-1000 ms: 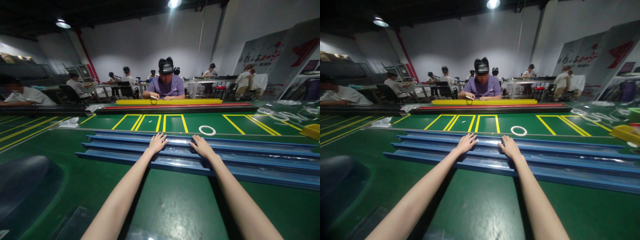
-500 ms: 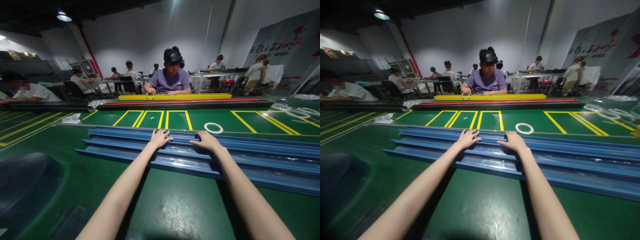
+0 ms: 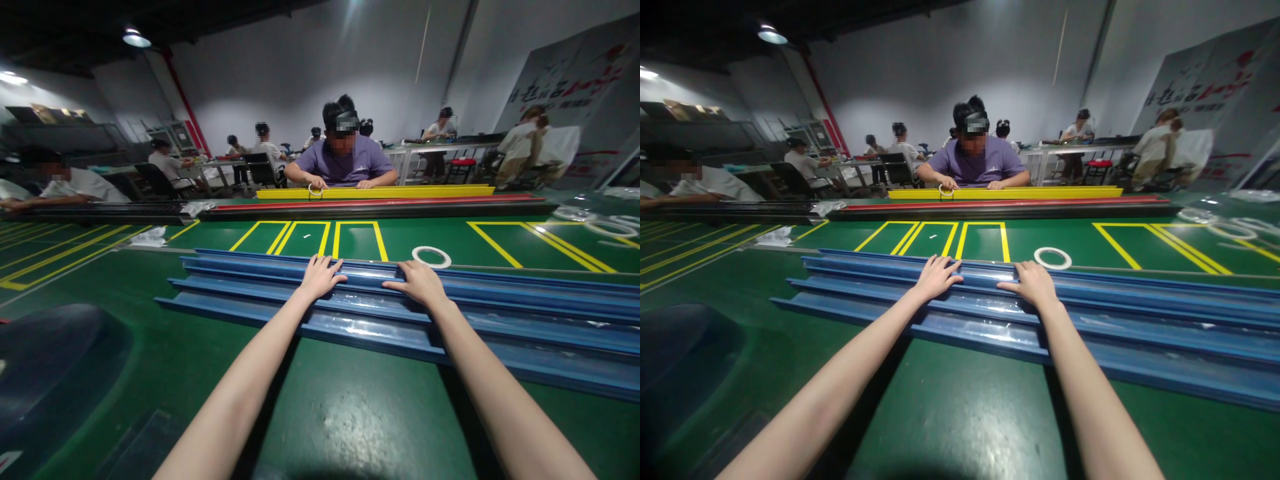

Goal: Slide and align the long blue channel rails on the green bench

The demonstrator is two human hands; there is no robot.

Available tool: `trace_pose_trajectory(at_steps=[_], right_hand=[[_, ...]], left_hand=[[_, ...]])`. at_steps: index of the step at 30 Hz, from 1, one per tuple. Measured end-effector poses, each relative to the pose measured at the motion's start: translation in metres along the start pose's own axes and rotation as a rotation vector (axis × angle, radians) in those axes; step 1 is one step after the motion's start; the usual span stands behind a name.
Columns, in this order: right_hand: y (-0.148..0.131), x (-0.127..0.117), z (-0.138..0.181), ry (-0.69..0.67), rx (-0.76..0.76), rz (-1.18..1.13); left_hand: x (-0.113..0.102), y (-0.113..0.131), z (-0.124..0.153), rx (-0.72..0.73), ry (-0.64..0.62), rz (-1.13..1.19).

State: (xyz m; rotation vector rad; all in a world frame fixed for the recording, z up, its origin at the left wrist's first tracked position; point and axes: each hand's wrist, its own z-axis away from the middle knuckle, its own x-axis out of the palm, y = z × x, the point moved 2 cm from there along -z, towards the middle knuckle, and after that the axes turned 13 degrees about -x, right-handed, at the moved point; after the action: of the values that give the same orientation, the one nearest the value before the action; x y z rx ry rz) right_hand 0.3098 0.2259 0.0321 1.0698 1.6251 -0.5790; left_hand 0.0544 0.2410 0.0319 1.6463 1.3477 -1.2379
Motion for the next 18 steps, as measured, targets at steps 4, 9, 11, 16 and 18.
trace_pose_trajectory(at_steps=[4, 9, 11, 16, 18], right_hand=[[-0.002, -0.009, 0.004, 0.162, -0.038, 0.071], [-0.005, -0.038, 0.012, 0.325, -0.058, 0.114], [-0.007, -0.052, 0.018, 0.350, -0.062, 0.125], [-0.015, -0.081, 0.043, 0.395, -0.077, 0.208], [-0.018, -0.087, 0.057, 0.403, -0.076, 0.240]], left_hand=[[-0.008, -0.003, 0.004, 0.028, 0.109, 0.051], [-0.036, -0.007, 0.009, 0.058, 0.227, 0.070], [-0.049, -0.008, 0.012, 0.079, 0.260, 0.071], [-0.077, 0.000, 0.026, 0.172, 0.307, 0.084], [-0.084, 0.006, 0.035, 0.189, 0.321, 0.090]])
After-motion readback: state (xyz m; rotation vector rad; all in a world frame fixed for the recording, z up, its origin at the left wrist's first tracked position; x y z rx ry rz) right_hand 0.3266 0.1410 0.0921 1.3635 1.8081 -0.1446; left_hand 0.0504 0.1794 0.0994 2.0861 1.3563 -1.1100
